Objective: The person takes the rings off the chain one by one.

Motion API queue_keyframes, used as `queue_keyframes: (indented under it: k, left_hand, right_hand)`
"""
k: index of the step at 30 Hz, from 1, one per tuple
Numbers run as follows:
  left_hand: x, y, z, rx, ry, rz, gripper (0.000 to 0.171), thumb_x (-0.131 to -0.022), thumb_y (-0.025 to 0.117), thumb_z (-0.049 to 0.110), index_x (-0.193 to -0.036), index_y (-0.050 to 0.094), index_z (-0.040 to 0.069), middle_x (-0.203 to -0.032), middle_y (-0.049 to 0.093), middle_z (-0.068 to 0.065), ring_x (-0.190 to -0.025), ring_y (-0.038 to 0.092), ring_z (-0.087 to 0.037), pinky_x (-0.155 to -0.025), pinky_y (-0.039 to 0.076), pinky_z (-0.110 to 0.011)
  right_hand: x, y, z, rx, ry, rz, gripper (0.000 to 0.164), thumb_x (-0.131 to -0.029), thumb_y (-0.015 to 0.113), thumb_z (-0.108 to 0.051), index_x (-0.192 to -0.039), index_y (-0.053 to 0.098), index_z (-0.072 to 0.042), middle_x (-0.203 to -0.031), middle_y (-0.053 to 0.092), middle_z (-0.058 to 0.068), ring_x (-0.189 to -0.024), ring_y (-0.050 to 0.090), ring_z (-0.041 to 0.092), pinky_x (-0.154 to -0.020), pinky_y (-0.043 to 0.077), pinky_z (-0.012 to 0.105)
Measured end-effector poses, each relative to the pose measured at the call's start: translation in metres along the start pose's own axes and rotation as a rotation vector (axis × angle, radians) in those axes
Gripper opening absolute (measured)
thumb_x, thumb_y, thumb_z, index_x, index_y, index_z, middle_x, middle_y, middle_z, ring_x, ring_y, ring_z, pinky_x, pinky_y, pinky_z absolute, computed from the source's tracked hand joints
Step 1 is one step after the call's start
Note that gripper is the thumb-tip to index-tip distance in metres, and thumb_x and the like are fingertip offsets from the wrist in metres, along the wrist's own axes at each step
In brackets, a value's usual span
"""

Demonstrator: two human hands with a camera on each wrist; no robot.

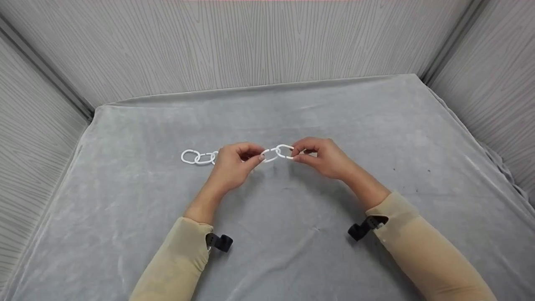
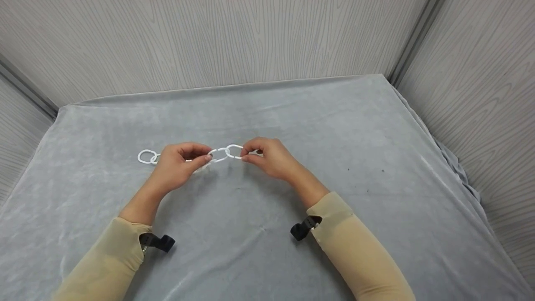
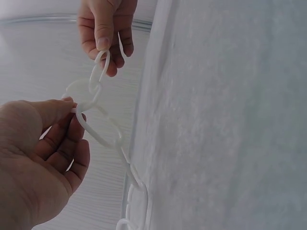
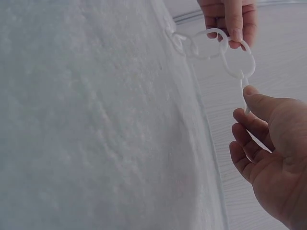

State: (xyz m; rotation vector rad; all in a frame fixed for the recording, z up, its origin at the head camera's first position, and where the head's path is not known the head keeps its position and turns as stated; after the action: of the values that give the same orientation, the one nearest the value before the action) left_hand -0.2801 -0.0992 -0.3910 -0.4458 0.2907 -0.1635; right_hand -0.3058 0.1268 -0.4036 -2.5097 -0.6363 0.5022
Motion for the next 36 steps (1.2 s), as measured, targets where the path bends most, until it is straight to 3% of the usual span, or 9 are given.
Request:
queue_keyframes:
  k: [9, 18, 26, 36]
  left_hand:
    - [0.008, -0.001, -0.001, 0.05, -0.003, 0.026, 0.008, -0.096, 0.079, 0.008, -0.103, 0.083, 0.008, -0.09, 0.078, 0.0, -0.08, 0.068, -0.017, -0.071, 0.053, -0.027]
    - [0.009, 0.0, 0.002, 0.093, 0.009, 0.01, 0.008, -0.094, 0.08, 0.004, -0.101, 0.083, 0.007, -0.089, 0.078, -0.002, -0.079, 0.068, -0.018, -0.07, 0.053, -0.024]
    - [0.013, 0.001, 0.0, 0.122, -0.001, 0.002, 0.008, -0.093, 0.081, 0.005, -0.101, 0.083, 0.005, -0.09, 0.078, -0.002, -0.079, 0.069, -0.016, -0.07, 0.054, -0.024]
    - [0.016, 0.007, -0.008, 0.136, 0.024, 0.008, 0.011, -0.093, 0.081, 0.003, -0.103, 0.082, 0.0, -0.091, 0.079, -0.004, -0.08, 0.069, -0.017, -0.072, 0.054, -0.024]
  right_hand:
    - [0.004, 0.001, -0.007, 0.029, -0.033, 0.009, 0.008, -0.098, 0.078, -0.012, -0.105, 0.078, -0.008, -0.119, 0.075, 0.015, -0.109, 0.067, 0.021, -0.099, 0.053, 0.046]
    - [0.009, -0.002, -0.011, 0.039, -0.051, 0.041, 0.015, -0.097, 0.08, -0.015, -0.107, 0.078, -0.004, -0.112, 0.076, -0.002, -0.105, 0.067, 0.018, -0.1, 0.053, 0.046]
    - [0.013, -0.001, -0.016, 0.035, -0.081, 0.06, 0.012, -0.095, 0.082, -0.018, -0.105, 0.079, -0.011, -0.111, 0.076, -0.002, -0.106, 0.067, 0.019, -0.099, 0.051, 0.049]
    - [0.016, 0.005, -0.005, 0.031, -0.057, 0.051, 0.015, -0.095, 0.081, -0.017, -0.106, 0.08, -0.007, -0.113, 0.077, 0.005, -0.107, 0.067, 0.017, -0.099, 0.052, 0.045]
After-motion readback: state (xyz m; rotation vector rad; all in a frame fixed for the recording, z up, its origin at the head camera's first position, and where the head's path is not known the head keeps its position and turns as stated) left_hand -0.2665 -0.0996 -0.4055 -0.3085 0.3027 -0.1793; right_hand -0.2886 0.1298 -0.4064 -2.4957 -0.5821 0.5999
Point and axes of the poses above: each hand's wrist, its own x-axis away from the middle knuckle, its own y-axis out of the palm, z = x × y, the point moved 7 cm from there along -x, towards the middle knuckle
